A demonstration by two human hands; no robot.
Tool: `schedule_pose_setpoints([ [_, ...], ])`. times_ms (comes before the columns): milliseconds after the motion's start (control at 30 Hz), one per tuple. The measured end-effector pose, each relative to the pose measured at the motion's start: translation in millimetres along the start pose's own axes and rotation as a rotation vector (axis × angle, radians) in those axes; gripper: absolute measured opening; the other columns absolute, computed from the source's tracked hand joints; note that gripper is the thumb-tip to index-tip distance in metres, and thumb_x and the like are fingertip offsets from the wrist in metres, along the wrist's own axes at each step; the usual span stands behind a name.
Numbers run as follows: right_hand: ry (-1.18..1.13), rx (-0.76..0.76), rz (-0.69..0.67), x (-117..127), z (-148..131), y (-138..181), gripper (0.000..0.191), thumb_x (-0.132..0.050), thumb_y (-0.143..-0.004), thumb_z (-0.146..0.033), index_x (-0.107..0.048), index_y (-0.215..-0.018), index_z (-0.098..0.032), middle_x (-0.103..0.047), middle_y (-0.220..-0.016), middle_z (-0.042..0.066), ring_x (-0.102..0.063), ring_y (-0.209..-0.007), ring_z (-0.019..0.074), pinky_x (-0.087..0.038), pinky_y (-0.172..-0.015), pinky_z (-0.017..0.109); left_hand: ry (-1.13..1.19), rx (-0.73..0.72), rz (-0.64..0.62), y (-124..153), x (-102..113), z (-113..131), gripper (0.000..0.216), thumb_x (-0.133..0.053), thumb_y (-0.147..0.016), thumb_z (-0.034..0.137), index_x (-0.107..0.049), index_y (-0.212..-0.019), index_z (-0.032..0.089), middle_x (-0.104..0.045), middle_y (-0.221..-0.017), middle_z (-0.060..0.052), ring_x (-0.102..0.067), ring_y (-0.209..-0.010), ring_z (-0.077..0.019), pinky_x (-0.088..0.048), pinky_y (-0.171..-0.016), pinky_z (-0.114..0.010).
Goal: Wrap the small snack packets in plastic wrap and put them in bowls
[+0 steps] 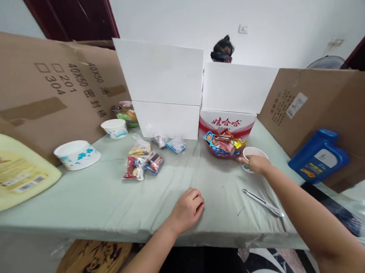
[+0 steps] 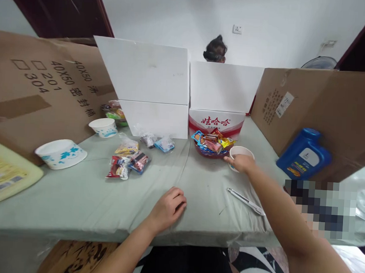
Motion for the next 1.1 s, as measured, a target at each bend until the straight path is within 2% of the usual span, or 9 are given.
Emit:
schedule_pose_setpoints([
  [67, 0.005, 0.011, -0.104, -6, 1, -8, 0.064, -0.044, -0.088, -0.065, -0.070, -0.111, -0.011, -0.069, -0.109, 0.020, -0.063, -0.103, 0.0330, -0.046, -0.085, 0.040, -0.007, 0.020, -0.003, 1, 0, 1, 0.011, -0.055, -0.083, 0.012, -0.064, -0.080, 0.018, -0.061, -0.085, -0.007, -0.056, -0.085, -0.0222, -0.051, -0.077, -0.039],
  [200, 0.017, 0.038, -0.218, -11, 2, -21, 0.055, -0.061, -0.080, -0.051, -0.068, -0.116, -0.010, -0.067, -0.117, 0.021, -0.061, -0.109, 0.0353, -0.044, -0.089, 0.041, 0.066, 0.114, -0.068, -10, 6, -8, 0.009, -0.059, -0.081, 0.012, -0.064, -0.084, 0.019, -0.064, -0.087, -0.005, -0.060, -0.086, -0.0204, -0.053, -0.079, -0.036],
  [333, -0.004, 0.066, -0.271, -12, 5, -28, 0.054, -0.064, -0.076, -0.037, -0.065, -0.123, -0.012, -0.067, -0.118, 0.018, -0.062, -0.107, 0.0332, -0.044, -0.089, 0.040, -0.128, 0.212, -0.036, -49, 24, -45, 0.028, -0.062, -0.080, 0.014, -0.063, -0.108, 0.016, -0.064, -0.114, -0.012, -0.057, -0.113, -0.0272, -0.047, -0.099, -0.044],
  [433, -0.016, 0.074, -0.273, -14, 5, -30, 0.056, -0.066, -0.072, -0.033, -0.064, -0.123, -0.011, -0.067, -0.117, 0.018, -0.063, -0.105, 0.0336, -0.045, -0.087, 0.040, -0.380, 0.372, 0.003, -88, 40, -85, 0.054, -0.061, -0.080, 0.010, -0.051, -0.133, 0.013, -0.038, -0.149, -0.021, -0.033, -0.139, -0.0368, -0.036, -0.109, -0.053],
  [567, -0.025, 0.079, -0.250, -17, 7, -34, 0.054, -0.067, -0.069, -0.031, -0.066, -0.120, -0.013, -0.069, -0.112, 0.017, -0.064, -0.103, 0.0337, -0.046, -0.086, 0.040, -0.596, 0.432, -0.174, -125, 54, -131, 0.060, -0.052, -0.083, 0.002, -0.045, -0.140, 0.019, -0.016, -0.160, -0.015, -0.012, -0.147, -0.0382, -0.024, -0.113, -0.058],
  [700, -0.034, 0.085, -0.245, -17, 7, -34, 0.051, -0.067, -0.068, -0.031, -0.069, -0.116, -0.014, -0.070, -0.110, 0.016, -0.065, -0.101, 0.0332, -0.047, -0.084, 0.039, -0.615, 0.466, -0.262, -138, 56, -150, 0.040, -0.050, -0.086, 0.005, -0.059, -0.124, 0.015, -0.045, -0.146, -0.017, -0.037, -0.139, -0.0336, -0.033, -0.108, -0.052],
  [800, -0.032, 0.087, -0.241, -16, 7, -33, 0.051, -0.067, -0.068, -0.032, -0.069, -0.116, -0.015, -0.069, -0.113, 0.015, -0.065, -0.102, 0.0328, -0.047, -0.083, 0.038, -0.623, 0.477, -0.293, -139, 53, -146, 0.030, -0.052, -0.085, 0.008, -0.063, -0.113, 0.011, -0.064, -0.120, -0.020, -0.058, -0.118, -0.0301, -0.043, -0.098, -0.044],
  [900, -0.021, 0.072, -0.235, -15, 7, -32, 0.051, -0.066, -0.068, -0.035, -0.069, -0.116, -0.016, -0.069, -0.113, 0.016, -0.064, -0.102, 0.0341, -0.047, -0.083, 0.040, -0.623, 0.432, -0.293, -135, 50, -125, 0.023, -0.055, -0.088, 0.021, -0.066, -0.103, 0.009, -0.067, -0.109, -0.021, -0.061, -0.108, -0.0321, -0.044, -0.094, -0.045],
  [1100, -0.004, 0.048, -0.237, -13, 5, -29, 0.051, -0.065, -0.070, -0.036, -0.069, -0.117, -0.016, -0.068, -0.117, 0.016, -0.063, -0.106, 0.0338, -0.047, -0.085, 0.040, -0.508, 0.171, -0.301, -93, 24, -34, 0.027, -0.061, -0.086, 0.043, -0.067, -0.086, 0.017, -0.068, -0.092, -0.010, -0.060, -0.101, -0.0282, -0.042, -0.093, -0.044],
])
Point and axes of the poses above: each hand's wrist, its own y-axis away from the middle knuckle, its own x-axis out of the back of the hand, z = x × y, the point moved 1 cm from there along -y, towards the middle knuckle
